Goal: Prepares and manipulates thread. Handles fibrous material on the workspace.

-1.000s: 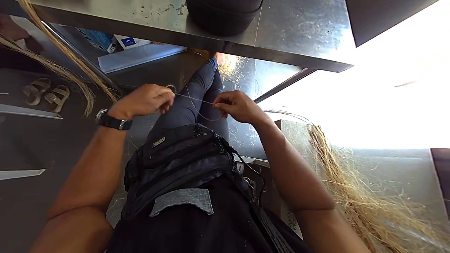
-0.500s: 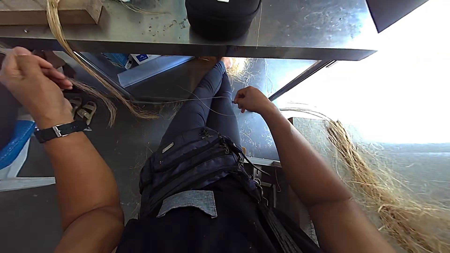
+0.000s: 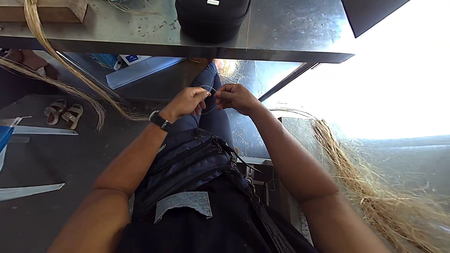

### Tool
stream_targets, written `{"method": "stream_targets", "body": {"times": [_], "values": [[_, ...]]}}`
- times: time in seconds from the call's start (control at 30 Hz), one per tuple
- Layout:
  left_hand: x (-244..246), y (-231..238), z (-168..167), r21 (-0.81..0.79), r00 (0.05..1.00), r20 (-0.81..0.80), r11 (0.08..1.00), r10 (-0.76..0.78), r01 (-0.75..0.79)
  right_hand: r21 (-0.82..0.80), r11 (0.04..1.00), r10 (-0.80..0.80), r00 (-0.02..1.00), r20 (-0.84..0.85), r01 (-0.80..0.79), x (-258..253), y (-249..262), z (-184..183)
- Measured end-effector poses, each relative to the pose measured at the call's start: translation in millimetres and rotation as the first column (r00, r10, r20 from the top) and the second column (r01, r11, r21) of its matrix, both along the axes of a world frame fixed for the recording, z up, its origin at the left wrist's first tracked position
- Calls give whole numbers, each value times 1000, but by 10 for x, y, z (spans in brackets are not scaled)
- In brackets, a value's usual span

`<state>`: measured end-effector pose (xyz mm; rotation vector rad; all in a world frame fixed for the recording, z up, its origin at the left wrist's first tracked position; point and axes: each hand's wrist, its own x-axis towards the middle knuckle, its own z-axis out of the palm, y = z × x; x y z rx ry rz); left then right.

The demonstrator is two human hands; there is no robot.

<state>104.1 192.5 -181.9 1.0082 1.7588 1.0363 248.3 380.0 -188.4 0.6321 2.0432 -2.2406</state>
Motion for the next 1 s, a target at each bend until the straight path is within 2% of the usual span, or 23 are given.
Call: {"method": "stream_targets", "body": {"times": [0.17,0.33,0.5,0.73,1.0], "values": [[237,106,-273,50,997,3,996,73,-73,-105,991,-86,996,-18,83,-12,-16,19],[432,-44,-464,178,998,12,981,69,-70,-41,988,-153,988,-17,152,-18,-4,13],[501,-16,-480,253,993,-27,961,118,-108,-59,985,-165,986,-12,164,-27,-16,2],[445,194,-429,362,973,63,903,223,-230,-134,979,-154,988,-14,151,-41,-94,-37],[434,139,-463,416,933,207,837,293,-355,-153,981,-123,992,-3,121,-46,-131,-18]]}}
